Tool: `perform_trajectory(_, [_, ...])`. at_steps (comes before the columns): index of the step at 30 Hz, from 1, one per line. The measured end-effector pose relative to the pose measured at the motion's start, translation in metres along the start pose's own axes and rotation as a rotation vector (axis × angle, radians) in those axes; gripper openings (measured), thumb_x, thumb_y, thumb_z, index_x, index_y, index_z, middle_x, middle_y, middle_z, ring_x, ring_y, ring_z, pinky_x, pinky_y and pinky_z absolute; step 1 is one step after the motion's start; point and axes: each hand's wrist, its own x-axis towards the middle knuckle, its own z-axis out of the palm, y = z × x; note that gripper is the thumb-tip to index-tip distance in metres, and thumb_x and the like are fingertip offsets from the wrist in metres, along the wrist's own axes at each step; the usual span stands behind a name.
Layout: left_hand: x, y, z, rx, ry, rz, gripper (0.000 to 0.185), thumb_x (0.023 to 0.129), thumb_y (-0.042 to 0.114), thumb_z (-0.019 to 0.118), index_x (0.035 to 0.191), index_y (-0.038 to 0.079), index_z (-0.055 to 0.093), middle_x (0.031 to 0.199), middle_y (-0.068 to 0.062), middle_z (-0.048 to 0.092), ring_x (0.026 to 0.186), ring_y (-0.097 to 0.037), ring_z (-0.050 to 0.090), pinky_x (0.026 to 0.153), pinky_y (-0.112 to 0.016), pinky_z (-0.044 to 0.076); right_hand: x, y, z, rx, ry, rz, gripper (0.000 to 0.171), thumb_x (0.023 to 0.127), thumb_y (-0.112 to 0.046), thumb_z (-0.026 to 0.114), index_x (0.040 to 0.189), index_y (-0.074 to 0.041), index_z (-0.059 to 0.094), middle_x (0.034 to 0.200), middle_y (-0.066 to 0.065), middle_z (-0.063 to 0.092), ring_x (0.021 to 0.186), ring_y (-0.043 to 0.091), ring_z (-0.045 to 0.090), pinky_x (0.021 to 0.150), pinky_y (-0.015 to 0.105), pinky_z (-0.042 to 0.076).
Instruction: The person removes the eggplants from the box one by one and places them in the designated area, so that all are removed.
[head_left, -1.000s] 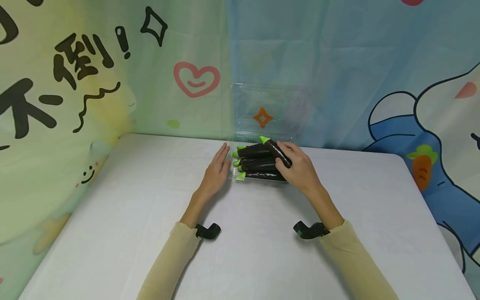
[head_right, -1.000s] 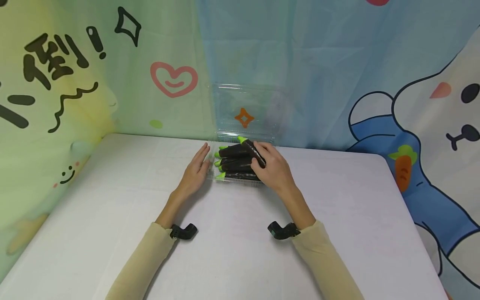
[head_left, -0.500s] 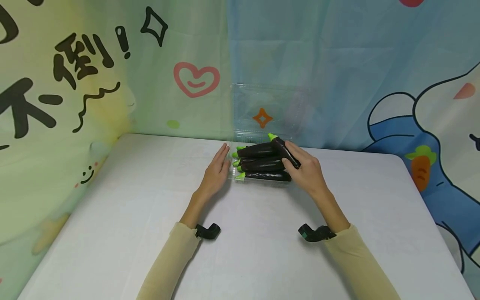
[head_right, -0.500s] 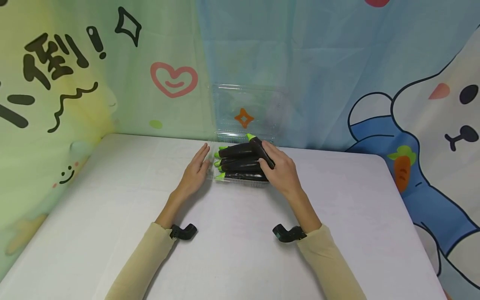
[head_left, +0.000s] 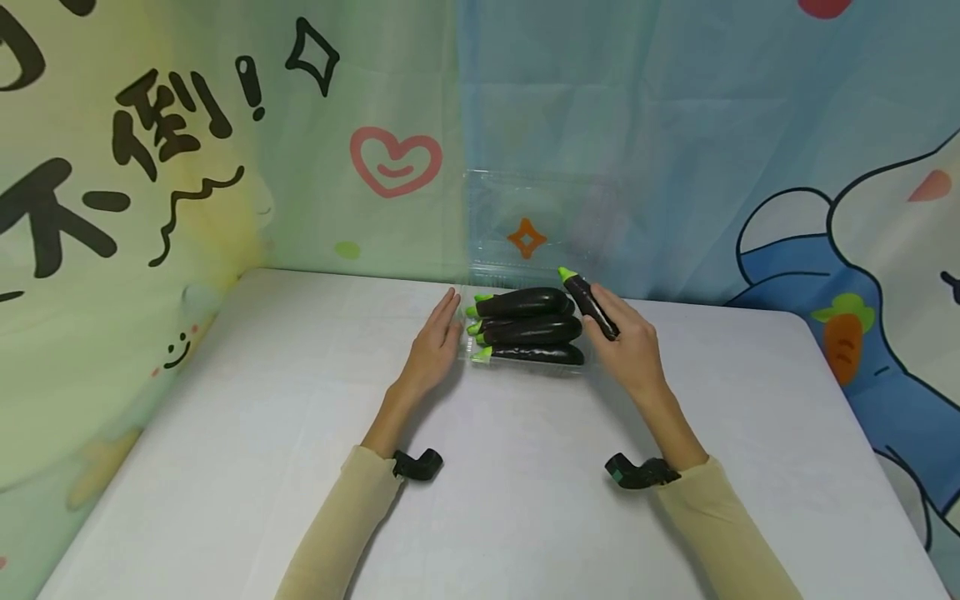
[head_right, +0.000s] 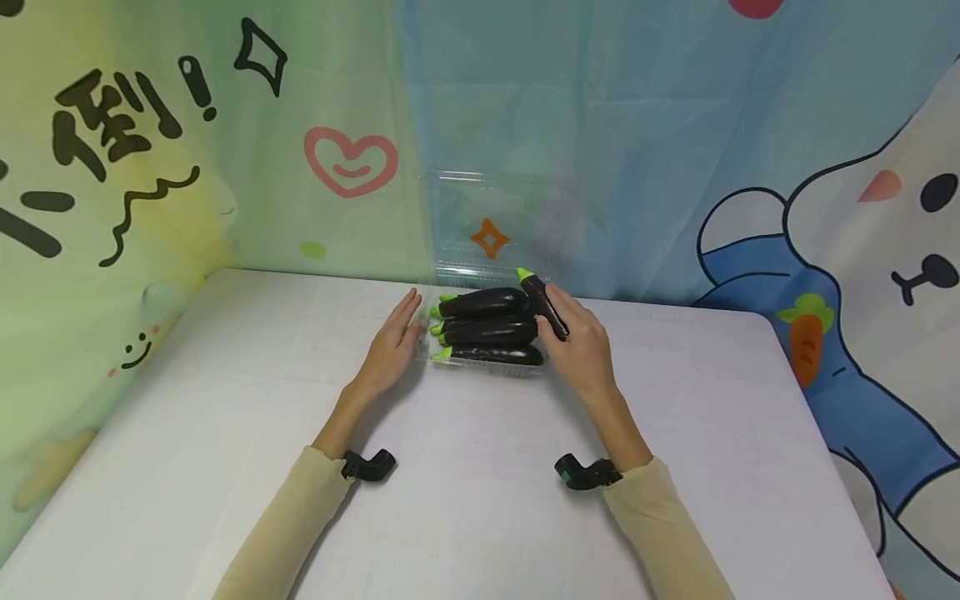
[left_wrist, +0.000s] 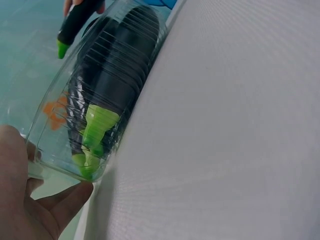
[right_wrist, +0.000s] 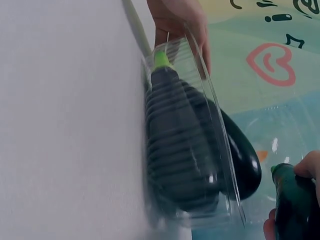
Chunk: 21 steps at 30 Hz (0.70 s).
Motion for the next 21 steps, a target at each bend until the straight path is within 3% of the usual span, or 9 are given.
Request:
perform_trajectory(8, [0.000,0.001,0.000,0.000,0.002,-0.001,0.048,0.098,0.018,0.034,0.145,0.011,0.028,0.154,-0.001,0.022,0.142,-0.015,0.021,0.115,-0.039,0.023,-0.004,0.011,-0.005,-0.023,-0.012,0.108,0.055,0.081,-0.011,0.058,0.135,-0.012,0.047,0.137,0.013,0.049,0.124,0.034,0.048,0.092,0.050,0.045])
perform_trajectory(16, [0.000,0.000,0.000,0.008,0.006,-0.008,0.048,0.098,0.019,0.032,0.145,0.012,0.027,0.154,0.001,0.021,0.142,-0.014,0.020,0.115,-0.039,0.023,-0.006,0.016,-0.010,-0.037,0.004,0.169,0.052,0.083,-0.014,0.060,0.134,-0.012,0.049,0.132,0.017,0.053,0.107,0.036,0.057,0.076,0.049,0.049])
perform_trajectory(21, [0.000,-0.001,0.002,0.008,0.000,-0.017,0.048,0.099,0.021,0.031,0.146,0.014,0.026,0.155,0.004,0.020,0.142,-0.012,0.020,0.115,-0.038,0.024,-0.009,0.020,-0.012,-0.035,0.038,0.159,0.049,0.084,-0.012,0.061,0.132,-0.006,0.050,0.133,0.019,0.051,0.116,0.039,0.052,0.087,0.052,0.047])
